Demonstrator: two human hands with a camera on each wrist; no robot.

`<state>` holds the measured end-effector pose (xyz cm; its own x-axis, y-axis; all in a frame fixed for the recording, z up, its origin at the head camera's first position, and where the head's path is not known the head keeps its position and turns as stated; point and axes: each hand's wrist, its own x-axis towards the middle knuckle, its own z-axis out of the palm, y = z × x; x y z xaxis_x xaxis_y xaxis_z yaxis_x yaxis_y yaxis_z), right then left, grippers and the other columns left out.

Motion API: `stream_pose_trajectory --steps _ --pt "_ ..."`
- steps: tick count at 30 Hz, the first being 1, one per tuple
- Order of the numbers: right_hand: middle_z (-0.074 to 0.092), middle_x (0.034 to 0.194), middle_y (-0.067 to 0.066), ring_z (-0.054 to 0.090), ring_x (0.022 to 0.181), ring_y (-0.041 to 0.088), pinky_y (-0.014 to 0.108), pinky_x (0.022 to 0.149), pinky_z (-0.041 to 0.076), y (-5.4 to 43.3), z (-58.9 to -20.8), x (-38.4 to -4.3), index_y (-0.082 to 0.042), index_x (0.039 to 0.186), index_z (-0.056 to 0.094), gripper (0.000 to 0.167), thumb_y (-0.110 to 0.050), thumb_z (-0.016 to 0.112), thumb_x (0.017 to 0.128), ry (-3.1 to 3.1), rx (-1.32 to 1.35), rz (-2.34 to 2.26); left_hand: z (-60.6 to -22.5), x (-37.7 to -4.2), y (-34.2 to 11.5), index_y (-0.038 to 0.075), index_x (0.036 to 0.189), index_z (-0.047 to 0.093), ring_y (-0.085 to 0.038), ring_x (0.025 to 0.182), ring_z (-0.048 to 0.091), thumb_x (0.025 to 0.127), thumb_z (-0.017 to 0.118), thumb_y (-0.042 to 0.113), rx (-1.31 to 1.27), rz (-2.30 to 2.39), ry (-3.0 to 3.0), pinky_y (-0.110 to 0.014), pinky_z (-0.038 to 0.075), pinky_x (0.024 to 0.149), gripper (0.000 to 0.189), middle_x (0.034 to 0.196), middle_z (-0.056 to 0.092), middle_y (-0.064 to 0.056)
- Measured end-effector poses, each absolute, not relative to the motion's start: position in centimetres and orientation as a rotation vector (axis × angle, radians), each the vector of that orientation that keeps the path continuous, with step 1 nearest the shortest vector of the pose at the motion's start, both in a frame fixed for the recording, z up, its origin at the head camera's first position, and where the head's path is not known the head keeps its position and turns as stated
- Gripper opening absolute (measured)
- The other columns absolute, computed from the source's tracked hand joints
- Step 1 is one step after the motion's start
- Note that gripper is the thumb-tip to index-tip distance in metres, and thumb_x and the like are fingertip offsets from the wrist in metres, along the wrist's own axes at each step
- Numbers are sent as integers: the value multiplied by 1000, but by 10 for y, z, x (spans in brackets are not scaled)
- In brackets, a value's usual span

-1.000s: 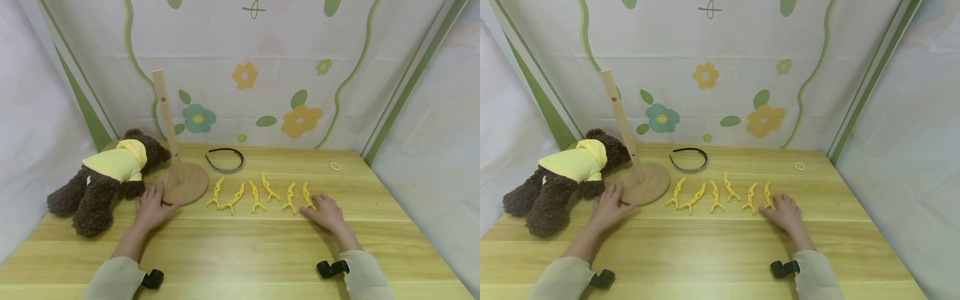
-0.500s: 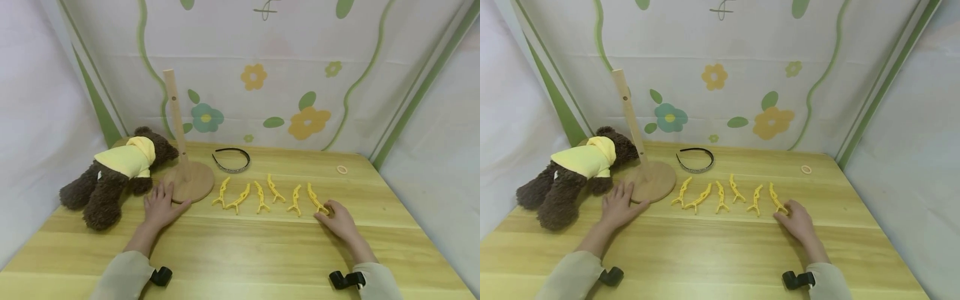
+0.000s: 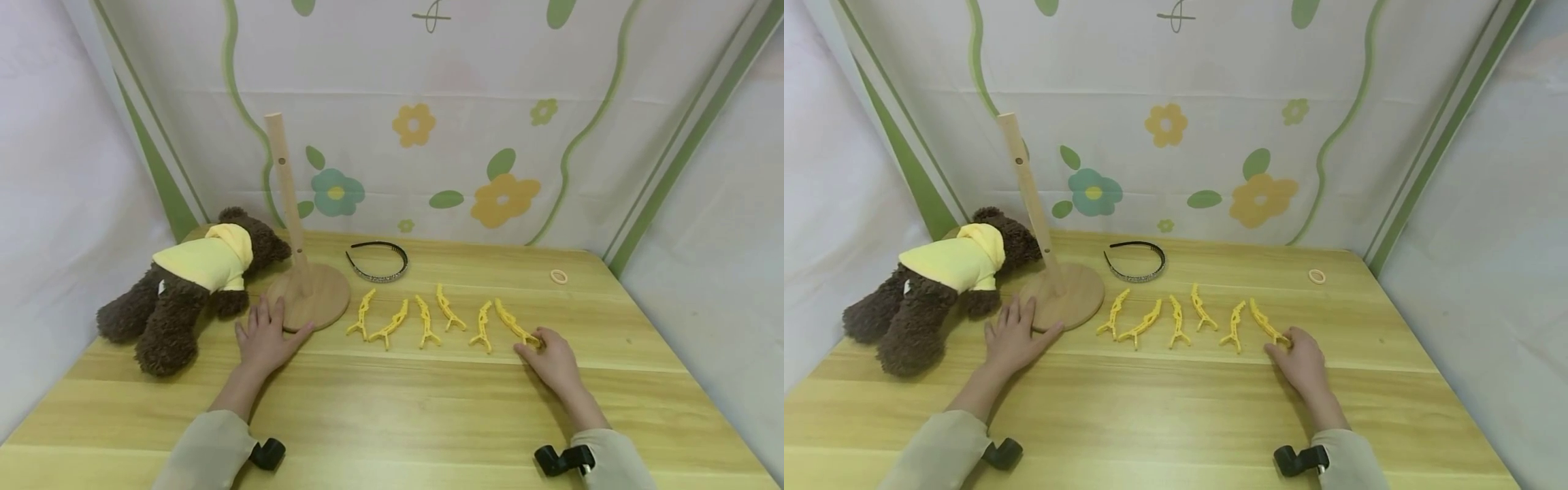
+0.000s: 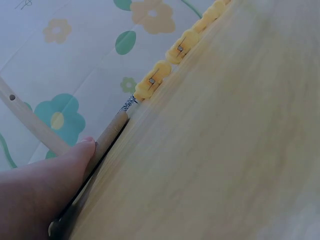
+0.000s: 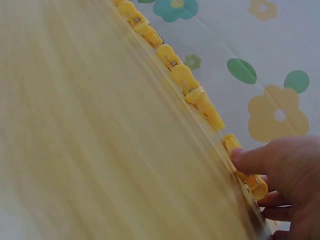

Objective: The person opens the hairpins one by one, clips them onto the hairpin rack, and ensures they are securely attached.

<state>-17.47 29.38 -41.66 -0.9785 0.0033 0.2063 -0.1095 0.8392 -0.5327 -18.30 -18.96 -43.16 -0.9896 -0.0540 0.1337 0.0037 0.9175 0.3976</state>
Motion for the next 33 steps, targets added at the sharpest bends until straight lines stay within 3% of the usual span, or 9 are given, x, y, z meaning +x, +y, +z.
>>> stream_pose_trajectory --steps 6,9,20,26,33 --pt "52 91 29 47 85 42 51 72 36 300 -411 -178 16 97 55 35 -9 65 75 -2787 188 743 -431 -184 -190 1 137 17 -47 122 0 75 36 69 41 -615 -2936 -66 -7 85 95 139 -3 -26" --pt "53 89 28 51 82 39 48 68 41 304 -406 -180 17 98 53 32 -6 63 77 -2806 260 802 -430 -183 -190 1 137 18 -48 121 1 74 37 69 37 -616 -2933 -66 -6 85 95 139 -2 -27" --pt "47 103 28 48 91 39 48 73 42 296 -362 -208 14 113 45 36 -9 53 86 -2829 517 873 -433 -183 -190 1 137 17 -47 122 -1 74 37 69 40 -623 -2928 -65 -7 85 95 139 -3 -26" --pt "45 110 26 48 94 36 46 76 40 275 -337 -230 9 118 43 38 -15 49 89 -2869 572 887 -431 -182 -189 1 137 18 -48 122 0 75 38 68 42 -629 -2929 -65 -7 85 94 139 -2 -27" --pt "48 111 22 49 93 33 45 77 40 241 -310 -250 6 119 44 36 -11 49 88 -2888 669 843 -431 -180 -189 0 137 19 -48 121 0 75 39 67 45 -642 -2916 -65 -7 85 93 138 -1 -27"
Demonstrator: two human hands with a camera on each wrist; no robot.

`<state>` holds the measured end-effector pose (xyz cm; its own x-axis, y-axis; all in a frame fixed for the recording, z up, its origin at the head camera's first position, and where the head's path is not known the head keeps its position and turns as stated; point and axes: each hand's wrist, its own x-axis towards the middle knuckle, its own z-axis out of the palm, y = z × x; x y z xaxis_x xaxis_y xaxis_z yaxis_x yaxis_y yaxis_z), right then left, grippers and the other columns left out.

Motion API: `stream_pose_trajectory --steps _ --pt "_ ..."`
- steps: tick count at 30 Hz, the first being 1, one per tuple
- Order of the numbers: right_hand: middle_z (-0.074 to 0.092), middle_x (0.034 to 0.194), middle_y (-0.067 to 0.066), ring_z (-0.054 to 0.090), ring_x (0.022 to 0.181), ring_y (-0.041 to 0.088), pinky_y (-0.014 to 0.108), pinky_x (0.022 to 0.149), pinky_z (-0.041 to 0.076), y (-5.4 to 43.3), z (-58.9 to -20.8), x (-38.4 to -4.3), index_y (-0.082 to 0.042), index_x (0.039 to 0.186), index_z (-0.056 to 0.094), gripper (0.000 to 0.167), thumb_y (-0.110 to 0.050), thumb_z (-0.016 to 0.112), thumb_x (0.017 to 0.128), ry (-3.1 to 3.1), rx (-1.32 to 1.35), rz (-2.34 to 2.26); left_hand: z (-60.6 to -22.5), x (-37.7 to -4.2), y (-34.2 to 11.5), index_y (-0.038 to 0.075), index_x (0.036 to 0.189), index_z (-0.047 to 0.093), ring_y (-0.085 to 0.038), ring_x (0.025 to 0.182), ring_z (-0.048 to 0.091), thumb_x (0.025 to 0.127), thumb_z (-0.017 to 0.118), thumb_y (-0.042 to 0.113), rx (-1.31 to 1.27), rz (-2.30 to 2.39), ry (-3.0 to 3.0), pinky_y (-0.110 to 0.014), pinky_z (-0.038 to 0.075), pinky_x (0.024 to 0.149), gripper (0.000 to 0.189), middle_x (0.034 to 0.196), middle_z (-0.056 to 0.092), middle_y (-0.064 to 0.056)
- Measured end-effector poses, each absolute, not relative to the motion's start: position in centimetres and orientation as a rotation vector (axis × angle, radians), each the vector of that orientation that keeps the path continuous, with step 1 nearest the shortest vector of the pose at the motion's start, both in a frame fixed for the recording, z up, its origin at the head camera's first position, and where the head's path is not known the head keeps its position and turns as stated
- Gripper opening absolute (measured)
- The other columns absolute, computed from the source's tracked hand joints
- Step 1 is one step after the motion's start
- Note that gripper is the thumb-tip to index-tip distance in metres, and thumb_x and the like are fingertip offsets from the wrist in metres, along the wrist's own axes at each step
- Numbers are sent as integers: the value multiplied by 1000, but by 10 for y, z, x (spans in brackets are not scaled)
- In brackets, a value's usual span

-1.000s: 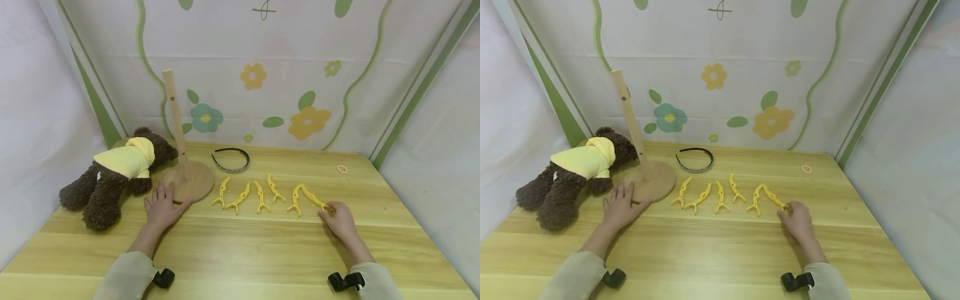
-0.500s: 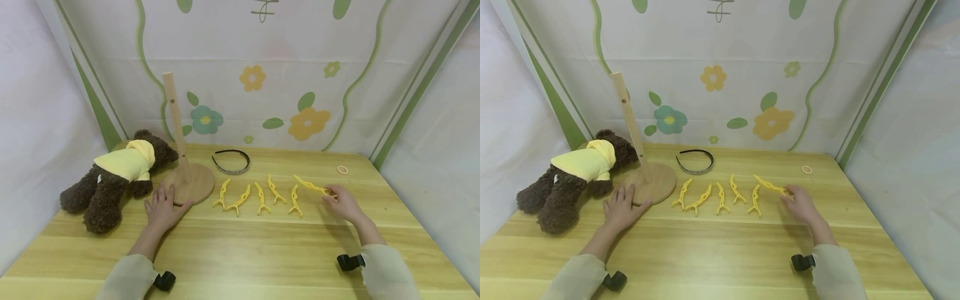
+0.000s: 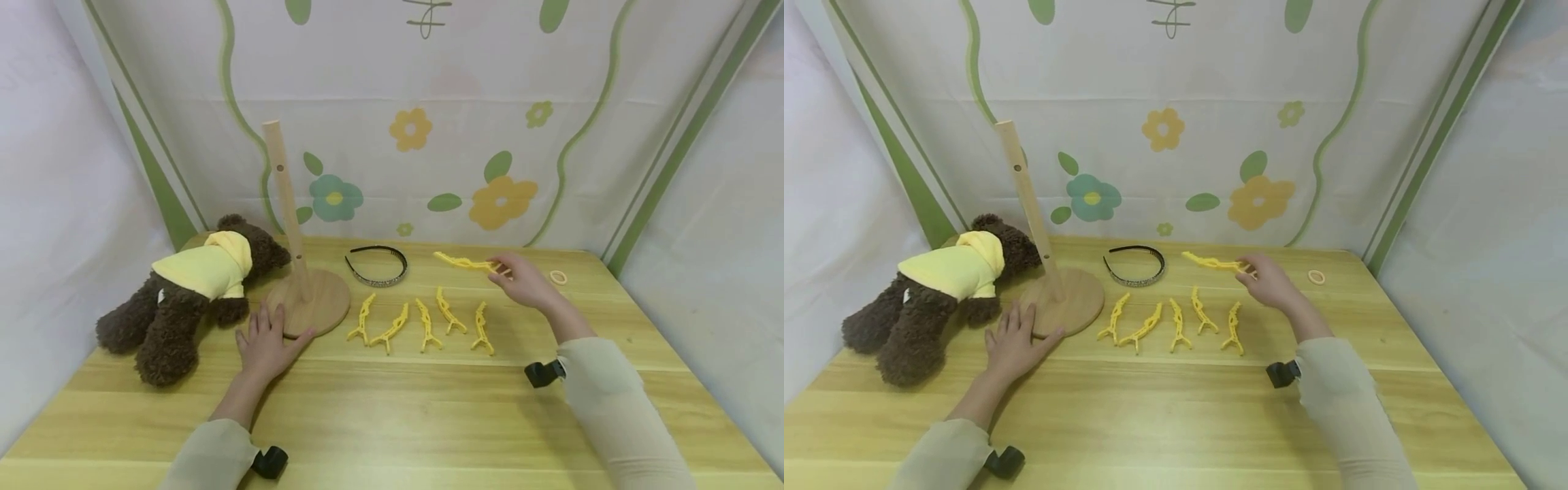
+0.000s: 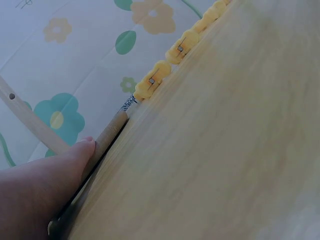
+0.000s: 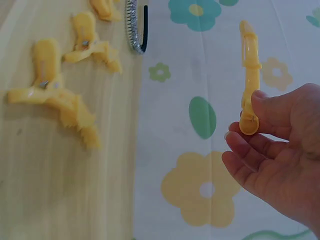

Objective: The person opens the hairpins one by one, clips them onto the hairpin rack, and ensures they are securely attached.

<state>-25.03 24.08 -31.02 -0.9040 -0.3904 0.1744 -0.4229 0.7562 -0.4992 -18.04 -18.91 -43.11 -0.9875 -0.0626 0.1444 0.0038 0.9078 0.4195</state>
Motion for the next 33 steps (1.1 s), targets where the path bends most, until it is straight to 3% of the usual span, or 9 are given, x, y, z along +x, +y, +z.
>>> stream_pose_trajectory --steps 11,19,26,33 --pt "51 107 22 51 86 27 40 75 41 175 -311 -272 9 114 48 31 -5 50 87 -2853 852 746 -435 -181 -190 0 137 17 -49 121 0 75 40 67 49 -649 -2912 -65 -9 85 94 138 -2 -27" --pt "54 100 17 52 83 25 35 74 43 127 -313 -280 6 109 53 26 -6 51 86 -2848 901 735 -432 -181 -189 0 137 18 -50 120 2 75 40 66 39 -651 -2908 -66 -6 85 93 138 0 -28" --pt "55 100 14 51 91 24 35 78 41 94 -320 -284 5 106 56 23 -6 53 86 -2823 915 787 -430 -181 -190 0 137 18 -49 121 1 75 40 67 49 -656 -2910 -65 -6 85 93 138 0 -28" --pt "55 92 9 51 86 21 31 74 43 62 -332 -284 2 99 57 17 -7 54 85 -2839 925 852 -431 -181 -190 0 137 18 -48 121 1 75 40 67 48 -656 -2910 -65 -7 85 93 138 -1 -27"
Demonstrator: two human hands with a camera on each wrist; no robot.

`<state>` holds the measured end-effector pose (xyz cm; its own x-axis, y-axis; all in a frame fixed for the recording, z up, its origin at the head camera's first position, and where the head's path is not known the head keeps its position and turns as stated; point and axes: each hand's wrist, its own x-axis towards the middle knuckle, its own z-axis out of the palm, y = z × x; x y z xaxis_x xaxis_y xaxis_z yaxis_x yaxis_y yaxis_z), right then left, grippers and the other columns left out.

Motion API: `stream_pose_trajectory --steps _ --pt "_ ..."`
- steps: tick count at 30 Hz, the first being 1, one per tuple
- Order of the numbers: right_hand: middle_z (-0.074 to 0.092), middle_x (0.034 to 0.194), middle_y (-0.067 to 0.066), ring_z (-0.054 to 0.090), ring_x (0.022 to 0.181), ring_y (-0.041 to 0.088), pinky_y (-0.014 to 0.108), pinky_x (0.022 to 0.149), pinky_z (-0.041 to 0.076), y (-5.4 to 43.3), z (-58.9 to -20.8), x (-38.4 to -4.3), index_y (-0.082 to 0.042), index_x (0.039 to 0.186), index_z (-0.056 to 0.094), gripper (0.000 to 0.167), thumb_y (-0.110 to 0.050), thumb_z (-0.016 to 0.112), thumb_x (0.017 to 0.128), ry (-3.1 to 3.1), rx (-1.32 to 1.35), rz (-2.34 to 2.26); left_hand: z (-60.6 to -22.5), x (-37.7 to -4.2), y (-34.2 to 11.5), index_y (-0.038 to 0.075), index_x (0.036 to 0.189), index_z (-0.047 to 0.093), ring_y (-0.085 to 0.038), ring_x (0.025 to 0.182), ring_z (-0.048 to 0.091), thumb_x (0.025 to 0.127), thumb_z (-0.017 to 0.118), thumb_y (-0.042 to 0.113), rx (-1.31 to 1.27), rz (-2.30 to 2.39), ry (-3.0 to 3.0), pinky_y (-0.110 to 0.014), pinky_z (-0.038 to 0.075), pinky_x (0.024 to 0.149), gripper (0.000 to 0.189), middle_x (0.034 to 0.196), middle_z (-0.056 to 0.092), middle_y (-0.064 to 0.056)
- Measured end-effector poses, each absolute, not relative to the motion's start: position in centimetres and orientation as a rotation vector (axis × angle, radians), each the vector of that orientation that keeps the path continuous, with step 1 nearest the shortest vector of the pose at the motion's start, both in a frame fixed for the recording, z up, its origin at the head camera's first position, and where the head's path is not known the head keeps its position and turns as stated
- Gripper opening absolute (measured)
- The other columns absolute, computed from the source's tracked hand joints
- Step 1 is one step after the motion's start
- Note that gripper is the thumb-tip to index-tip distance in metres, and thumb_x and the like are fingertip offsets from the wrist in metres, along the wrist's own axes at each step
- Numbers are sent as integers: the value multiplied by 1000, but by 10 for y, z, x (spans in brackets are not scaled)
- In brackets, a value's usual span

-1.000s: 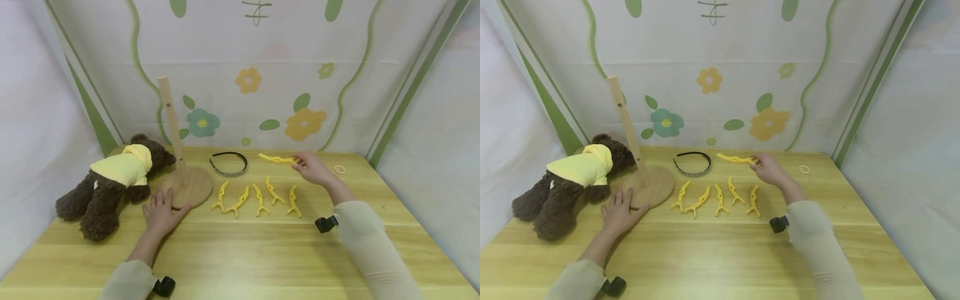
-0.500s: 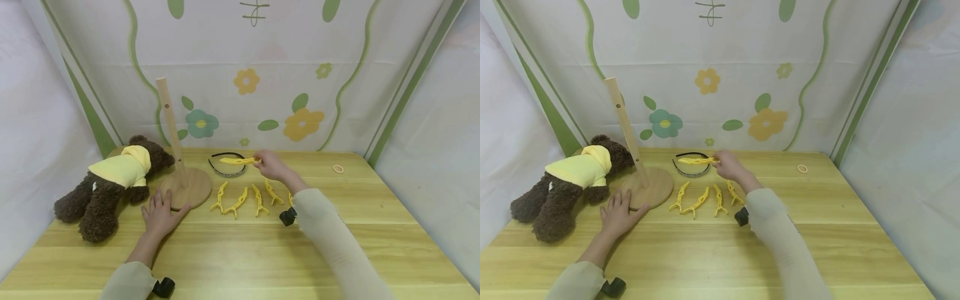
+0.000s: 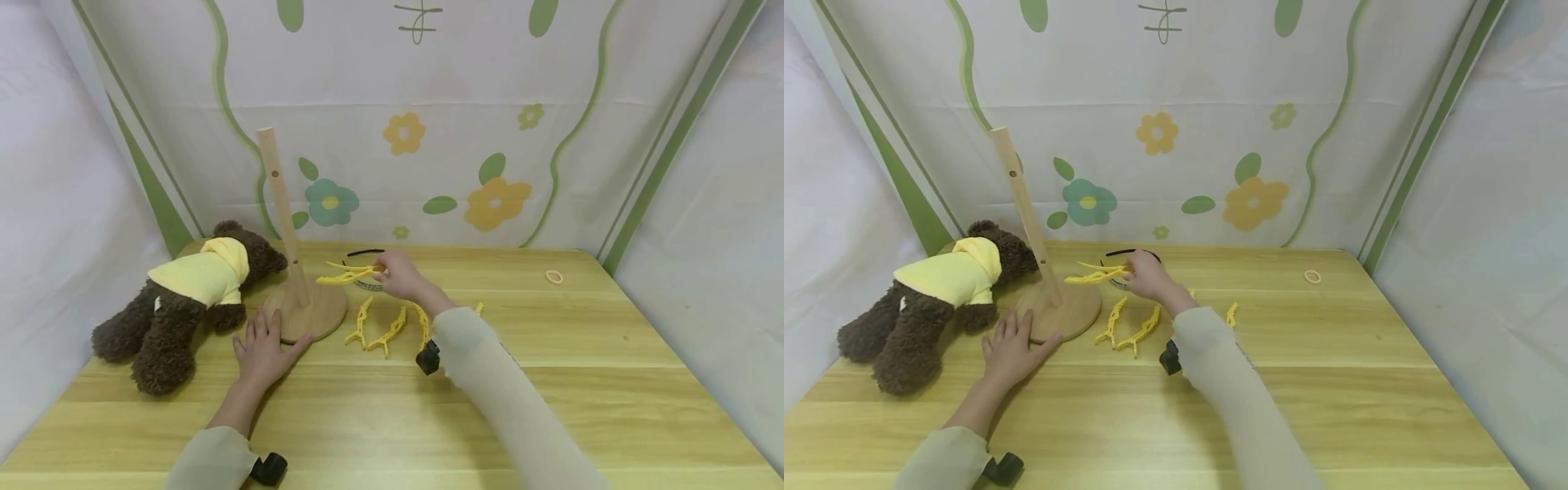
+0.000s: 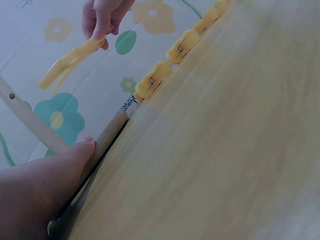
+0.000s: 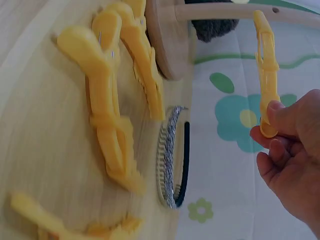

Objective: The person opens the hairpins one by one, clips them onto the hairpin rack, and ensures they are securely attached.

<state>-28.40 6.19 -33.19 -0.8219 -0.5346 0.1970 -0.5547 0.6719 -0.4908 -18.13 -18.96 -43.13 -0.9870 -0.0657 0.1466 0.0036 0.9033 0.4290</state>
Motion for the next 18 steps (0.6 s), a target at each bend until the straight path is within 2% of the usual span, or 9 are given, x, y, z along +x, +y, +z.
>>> stream_pose_trajectory --steps 4,11,18 --pt "53 86 7 50 79 20 31 69 41 42 -334 -283 0 94 59 14 -9 55 85 -2857 940 827 -433 -181 -190 0 137 18 -48 121 0 75 39 67 46 -654 -2907 -65 -7 85 93 138 -1 -27" --pt "52 82 5 46 70 15 25 61 39 12 -338 -281 0 97 57 17 -12 54 86 -2894 993 767 -435 -180 -192 0 136 20 -48 121 1 75 39 67 57 -644 -2908 -65 -8 85 93 138 0 -27" --pt "49 78 3 46 70 15 24 59 39 -4 -338 -282 -1 89 58 11 -11 57 83 -2897 963 748 -433 -180 -189 -1 135 23 -49 121 3 75 41 66 45 -656 -2886 -65 -5 86 92 138 2 -27"
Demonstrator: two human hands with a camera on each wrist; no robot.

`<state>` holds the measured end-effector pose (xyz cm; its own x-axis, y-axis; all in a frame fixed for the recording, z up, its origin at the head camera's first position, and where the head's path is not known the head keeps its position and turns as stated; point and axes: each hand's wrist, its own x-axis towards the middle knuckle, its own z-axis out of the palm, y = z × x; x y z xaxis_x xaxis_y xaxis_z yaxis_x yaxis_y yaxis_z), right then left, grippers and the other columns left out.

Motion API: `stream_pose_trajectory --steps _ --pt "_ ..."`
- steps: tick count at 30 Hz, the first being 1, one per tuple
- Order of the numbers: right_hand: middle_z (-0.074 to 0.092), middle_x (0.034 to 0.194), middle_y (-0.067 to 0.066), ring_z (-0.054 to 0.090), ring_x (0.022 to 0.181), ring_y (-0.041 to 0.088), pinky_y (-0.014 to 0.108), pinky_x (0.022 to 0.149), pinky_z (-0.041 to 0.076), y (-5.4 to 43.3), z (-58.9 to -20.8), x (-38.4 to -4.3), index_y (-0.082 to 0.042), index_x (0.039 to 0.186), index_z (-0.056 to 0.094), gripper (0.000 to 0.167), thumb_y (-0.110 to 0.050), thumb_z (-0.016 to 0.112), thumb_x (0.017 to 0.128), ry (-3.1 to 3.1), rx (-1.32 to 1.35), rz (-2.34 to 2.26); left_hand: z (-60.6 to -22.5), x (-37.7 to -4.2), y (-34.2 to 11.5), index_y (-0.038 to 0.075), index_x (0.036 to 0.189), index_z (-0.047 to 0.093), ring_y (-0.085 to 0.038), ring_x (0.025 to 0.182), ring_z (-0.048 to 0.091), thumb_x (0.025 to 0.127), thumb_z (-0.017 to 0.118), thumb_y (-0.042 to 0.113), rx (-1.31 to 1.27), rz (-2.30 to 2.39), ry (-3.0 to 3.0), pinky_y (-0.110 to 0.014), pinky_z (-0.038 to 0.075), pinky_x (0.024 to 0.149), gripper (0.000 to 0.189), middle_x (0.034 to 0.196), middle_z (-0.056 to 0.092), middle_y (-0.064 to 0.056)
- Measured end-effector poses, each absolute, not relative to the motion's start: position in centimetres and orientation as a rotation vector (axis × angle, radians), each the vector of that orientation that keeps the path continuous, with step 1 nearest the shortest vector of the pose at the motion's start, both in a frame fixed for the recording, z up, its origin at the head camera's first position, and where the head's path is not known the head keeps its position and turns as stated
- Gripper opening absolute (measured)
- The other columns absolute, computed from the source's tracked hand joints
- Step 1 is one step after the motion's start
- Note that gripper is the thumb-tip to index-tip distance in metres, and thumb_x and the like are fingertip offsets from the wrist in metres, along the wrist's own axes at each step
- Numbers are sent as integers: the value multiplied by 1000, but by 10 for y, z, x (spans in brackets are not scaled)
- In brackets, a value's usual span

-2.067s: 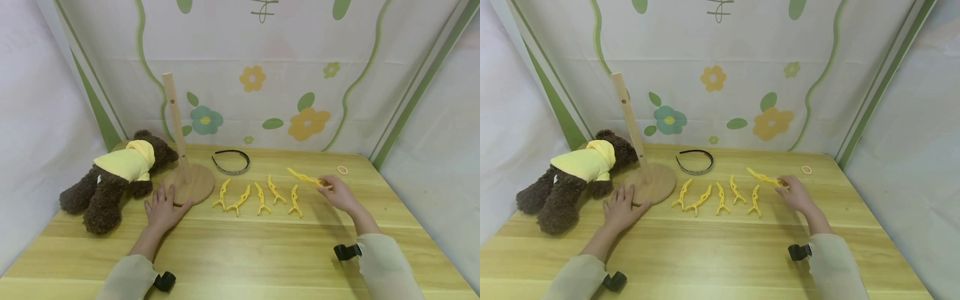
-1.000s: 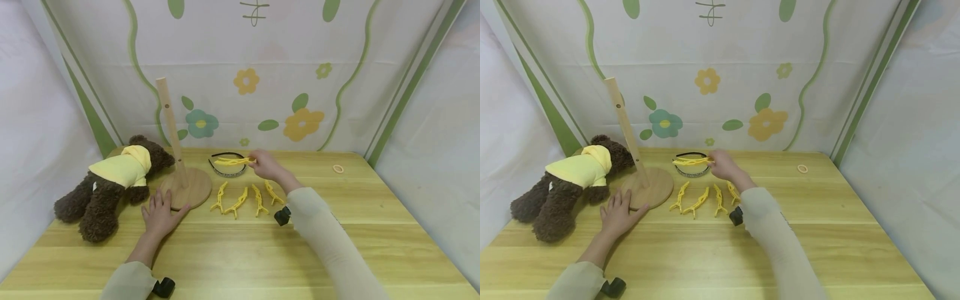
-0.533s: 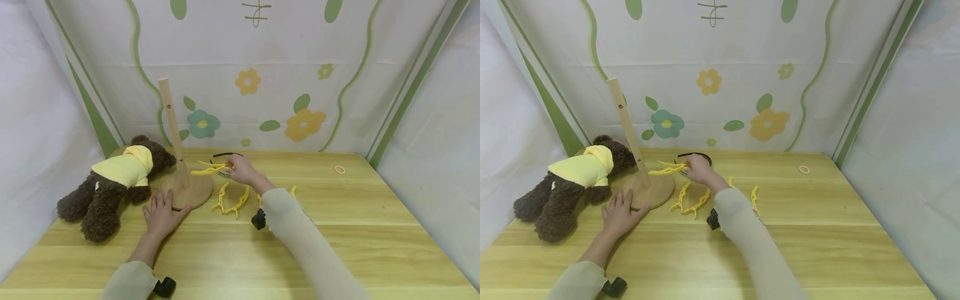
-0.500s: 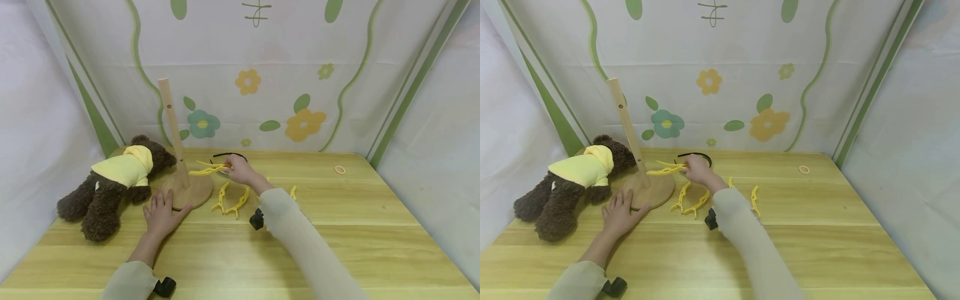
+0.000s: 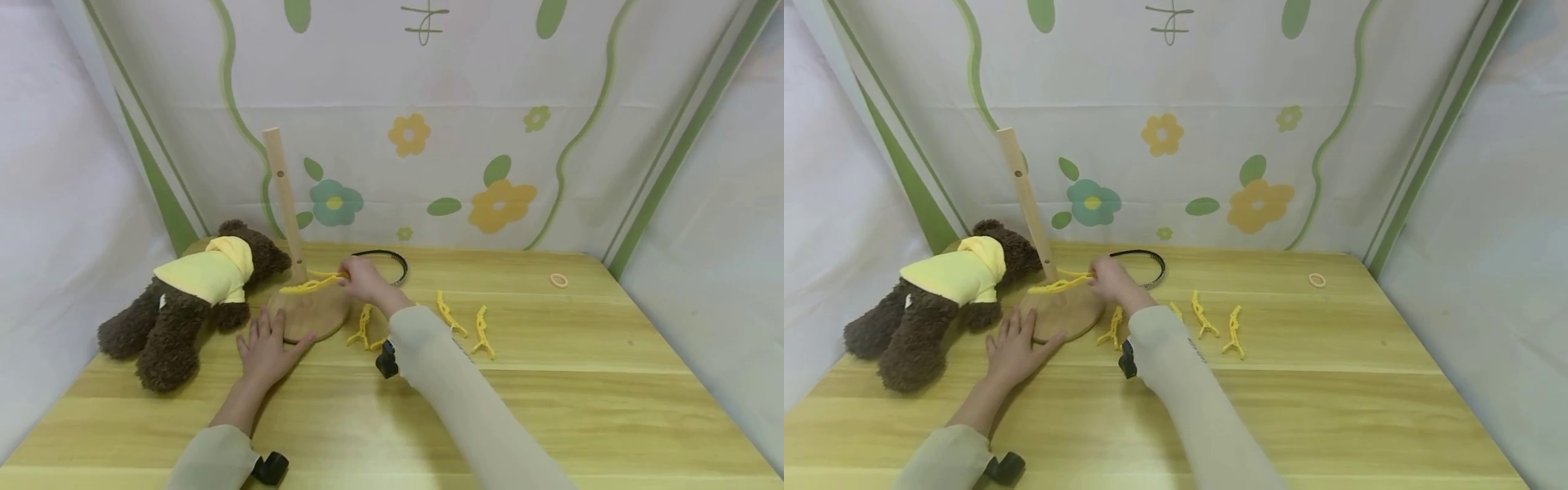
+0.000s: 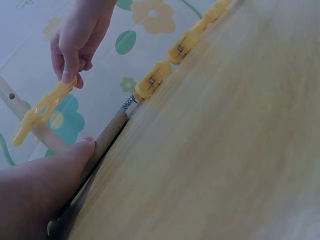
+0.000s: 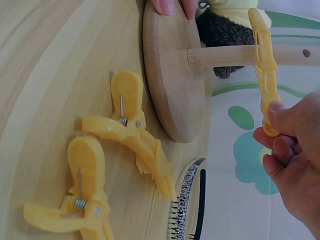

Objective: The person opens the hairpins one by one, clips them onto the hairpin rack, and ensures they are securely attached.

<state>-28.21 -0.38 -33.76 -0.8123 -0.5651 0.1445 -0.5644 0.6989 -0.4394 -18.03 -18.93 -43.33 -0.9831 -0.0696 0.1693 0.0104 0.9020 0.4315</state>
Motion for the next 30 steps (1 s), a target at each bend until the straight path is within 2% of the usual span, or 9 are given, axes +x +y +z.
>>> stream_pose_trajectory --steps 5,9,20,30 --pt "53 80 7 48 72 16 24 61 40 -12 -340 -283 0 90 58 13 -11 57 83 2893 -934 -729 -432 -180 -188 0 135 23 -49 121 3 76 41 66 42 -660 -2891 -65 -5 86 91 139 1 -26" --pt "53 80 4 50 74 16 23 64 41 -18 -340 -282 -2 88 59 12 -12 58 83 2892 -927 -685 -432 -180 -188 -1 135 24 -49 121 3 75 41 66 45 -658 -2894 -65 -5 85 91 139 1 -26" --pt "53 101 11 50 93 21 26 78 41 -25 -340 -280 2 107 56 29 -15 57 84 2877 -858 -688 -433 -180 -190 0 135 23 -48 121 3 75 41 67 52 -652 -2892 -65 -5 86 92 139 1 -26" --pt "51 113 10 47 103 21 27 84 38 -19 -347 -281 -1 114 53 34 -17 57 84 2819 -796 -891 -433 -181 -189 0 136 22 -48 121 2 75 40 67 45 -663 -2901 -65 -5 85 93 139 1 -26"
